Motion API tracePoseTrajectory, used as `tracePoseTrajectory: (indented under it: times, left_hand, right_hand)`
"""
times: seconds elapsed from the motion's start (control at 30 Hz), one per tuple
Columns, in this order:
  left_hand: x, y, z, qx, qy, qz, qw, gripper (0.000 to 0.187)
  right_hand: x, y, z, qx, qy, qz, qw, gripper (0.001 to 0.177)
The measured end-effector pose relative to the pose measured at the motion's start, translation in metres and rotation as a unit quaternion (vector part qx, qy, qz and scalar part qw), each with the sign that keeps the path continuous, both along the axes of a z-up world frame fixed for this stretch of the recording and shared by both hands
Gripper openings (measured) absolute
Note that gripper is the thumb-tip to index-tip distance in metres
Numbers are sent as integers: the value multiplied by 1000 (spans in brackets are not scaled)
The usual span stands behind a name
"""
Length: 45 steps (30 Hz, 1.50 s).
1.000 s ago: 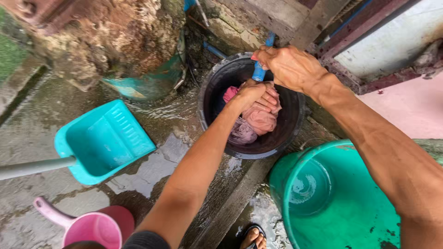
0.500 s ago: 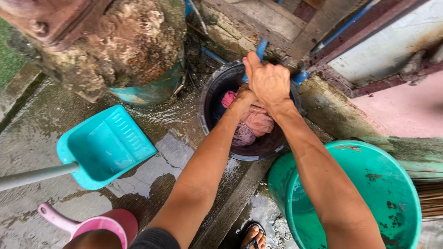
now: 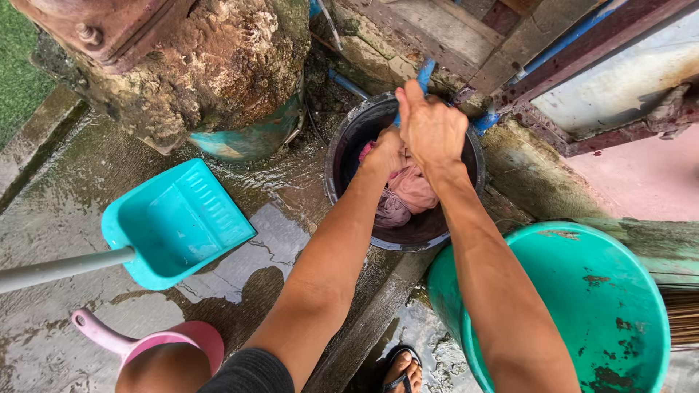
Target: The person cleans a concrete slab by pouring water with a dipper and sweeping with a broom and dustpan, then washes and wrings out clothes in a bucket by hand.
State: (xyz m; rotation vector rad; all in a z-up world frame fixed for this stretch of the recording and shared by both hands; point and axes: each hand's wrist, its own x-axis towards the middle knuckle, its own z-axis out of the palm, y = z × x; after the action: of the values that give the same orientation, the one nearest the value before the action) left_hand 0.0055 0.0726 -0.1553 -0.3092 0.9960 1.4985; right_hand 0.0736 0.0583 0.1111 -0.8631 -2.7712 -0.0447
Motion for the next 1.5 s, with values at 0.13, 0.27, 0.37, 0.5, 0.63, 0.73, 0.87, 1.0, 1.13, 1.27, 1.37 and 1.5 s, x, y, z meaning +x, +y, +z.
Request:
tracePoseTrajectory:
  times: [0.13, 0.27, 0.37, 0.5, 0.63, 0.73, 0.87, 1.0, 1.13, 1.27, 1.37, 1.5]
  left_hand:
    - [12, -11, 15, 4, -5, -2, 1000, 38]
    - [17, -33, 23, -15, 6, -9, 1000, 47]
    - [11, -53, 40, -17, 4, -23, 1000, 54]
    - [6, -57, 87, 19, -35, -40, 998, 66]
    - [7, -49, 120, 55, -86, -41, 994, 78]
    - [5, -22, 117, 107, -137, -39, 984, 88]
    - [9, 2, 66, 206, -188, -22, 960, 91]
    - [2, 25, 28, 290, -248, -39, 924, 88]
    - [14, 14, 16, 193, -160, 23, 968, 85]
    - [30, -31, 13, -29, 46, 83, 995, 81]
    - [28, -42, 21, -83, 104, 81, 988, 78]
    - [30, -56, 28, -117, 133, 65, 982, 74]
  right_hand:
    - [9, -22, 8, -2, 99, -86, 991, 32]
    - [-47, -5, -19, -274, 345, -397, 805, 69]
    - [-78, -11, -37, -311, 412, -481, 709, 69]
    - [-79, -19, -47, -261, 448, -453, 726, 53]
    - [-62, -18, -63, -189, 482, -344, 784, 46]
    - [-57, -6, -73, -196, 489, -276, 804, 44]
    - [-51, 5, -87, -148, 448, -253, 844, 39]
    - [-42, 0, -71, -226, 437, -216, 844, 36]
    - [-43, -5, -49, -226, 451, -230, 832, 32]
    - [-40, -21, -48, -228, 479, -225, 817, 27]
    - [-36, -18, -44, -203, 496, -207, 819, 31]
    - [-44, -28, -43, -186, 515, -222, 807, 37]
